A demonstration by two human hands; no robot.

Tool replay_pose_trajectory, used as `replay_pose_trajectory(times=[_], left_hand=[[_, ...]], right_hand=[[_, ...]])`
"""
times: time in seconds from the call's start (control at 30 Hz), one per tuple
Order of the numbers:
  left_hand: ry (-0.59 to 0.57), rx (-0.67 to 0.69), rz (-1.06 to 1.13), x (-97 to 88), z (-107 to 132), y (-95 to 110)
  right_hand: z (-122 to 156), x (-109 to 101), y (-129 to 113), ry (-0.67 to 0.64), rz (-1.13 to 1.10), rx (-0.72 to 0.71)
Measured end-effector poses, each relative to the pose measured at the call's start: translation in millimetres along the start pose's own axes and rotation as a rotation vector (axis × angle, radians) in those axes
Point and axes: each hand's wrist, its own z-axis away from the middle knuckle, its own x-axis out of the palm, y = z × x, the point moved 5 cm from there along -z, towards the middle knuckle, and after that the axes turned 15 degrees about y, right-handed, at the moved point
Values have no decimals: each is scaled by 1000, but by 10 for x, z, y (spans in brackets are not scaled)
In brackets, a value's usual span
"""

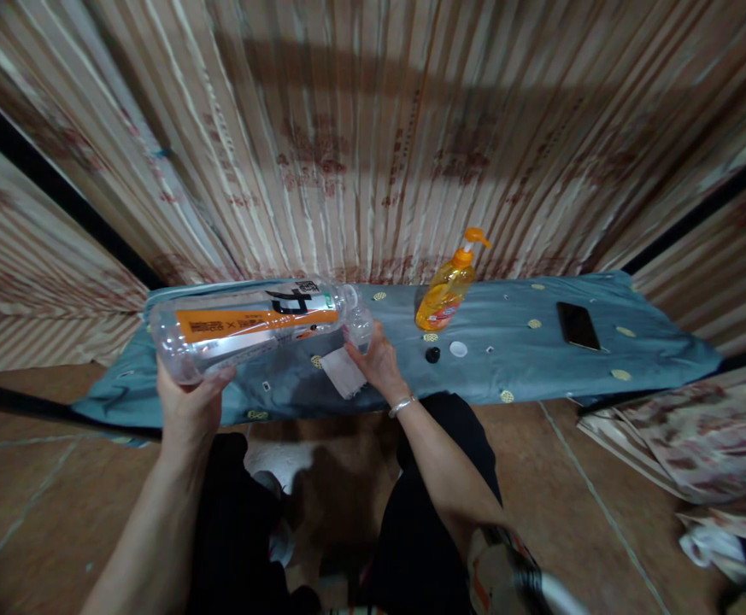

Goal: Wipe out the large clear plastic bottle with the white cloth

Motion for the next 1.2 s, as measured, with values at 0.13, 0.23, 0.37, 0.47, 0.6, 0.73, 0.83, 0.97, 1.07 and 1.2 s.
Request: replay_pose_trajectory(times=[0.13,0.23,0.37,0.47,0.6,0.73,0.83,0.97,1.07,1.2], left_hand=[[-12,20,-32,4,2,5],[-3,15,-15,3,3,7],[-4,-12,6,8,6,5],[-10,-21,7,11,6,6],[-9,-27,7,3,4,-1],[-14,-19,0,-8,10,-26],[-26,-30,9,-17,16,-65],[-16,-69,40,-36,23,-125],[-16,-120,79,-26,45,-141],[-13,-216,122,20,99,-111]], right_hand=[[-3,-7,-13,13,2,-6],[-3,-5,-18,13,-9,-11],[-2,1,-10,0,-17,-9],[-3,3,4,-1,-16,1],[-3,2,15,8,-7,0],[2,7,19,-8,31,-7],[6,2,17,-9,33,-11],[5,-2,30,-1,34,6],[5,0,46,1,43,15],[17,0,79,3,63,35]])
